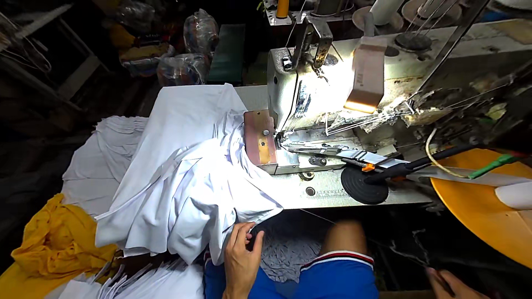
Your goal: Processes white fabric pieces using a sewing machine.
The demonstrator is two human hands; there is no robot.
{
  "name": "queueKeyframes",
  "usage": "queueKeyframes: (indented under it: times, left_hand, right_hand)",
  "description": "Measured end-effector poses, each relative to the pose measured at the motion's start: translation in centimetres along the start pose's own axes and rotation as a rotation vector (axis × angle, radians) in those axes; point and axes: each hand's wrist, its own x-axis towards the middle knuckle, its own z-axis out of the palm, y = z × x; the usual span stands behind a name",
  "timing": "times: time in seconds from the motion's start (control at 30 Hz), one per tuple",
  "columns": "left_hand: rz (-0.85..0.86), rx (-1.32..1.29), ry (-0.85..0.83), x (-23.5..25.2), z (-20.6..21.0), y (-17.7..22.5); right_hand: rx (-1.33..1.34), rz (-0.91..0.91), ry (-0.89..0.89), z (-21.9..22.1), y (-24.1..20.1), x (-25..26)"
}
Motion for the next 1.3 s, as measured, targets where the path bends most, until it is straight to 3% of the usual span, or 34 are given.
queueKeyframes:
  times: [0.13,0.23,0.33,0.47,0.6,0.73,0.93,1.0,1.07,1.13,1.2,1.3]
  left_hand:
    - [0.036,-0.151,0.015,1.5,1.2,3.3]
    - [0.125,-0.063,0.045,3.0,2.9,4.2]
    - [0.183,0.037,0.082,4.0,4.7,4.2]
    - [0.158,-0.029,0.072,4.2,4.8,4.1]
    - [0.135,-0.262,-0.119,2.5,2.5,4.0]
    - [0.139,-0.255,-0.217,1.3,0.6,3.1]
    - [0.144,-0.131,-0.23,0.9,-0.5,1.3]
    - [0.145,-0.093,-0.213,0.9,-0.7,1.2]
    - [0.158,-0.066,-0.199,0.9,-0.9,1.0]
    - [0.186,-0.031,-0.196,1.1,-1.0,0.8]
    - [0.222,0.026,-0.194,1.2,-1.3,0.5]
    - [0.27,0.126,-0.204,1.3,-1.7,-0.2]
  right_hand:
    - [0.385,-0.39,0.099,2.6,-9.2,0.9]
    - [0.697,-0.631,0.21,3.8,-18.3,1.8]
    - [0.865,-0.697,0.089,3.5,-25.7,2.5]
    - [0.767,-0.607,-0.284,3.9,-29.5,4.1]
    - [0.567,-0.729,-0.28,2.9,-28.6,3.2]
    - [0.756,-0.86,-0.142,2.1,-26.9,1.8]
    - [1.05,-0.647,0.196,-0.3,-25.1,2.4]
    - [1.336,-0.603,0.15,-1.4,-24.2,2.8]
    - [1.641,-0.606,-0.017,-3.0,-23.1,2.4]
    - [1.738,-0.609,-0.064,-4.3,-22.1,1.7]
    - [1.589,-0.641,0.046,-4.8,-20.7,1.2]
    - [1.102,-0.669,0.311,-5.1,-17.1,1.3]
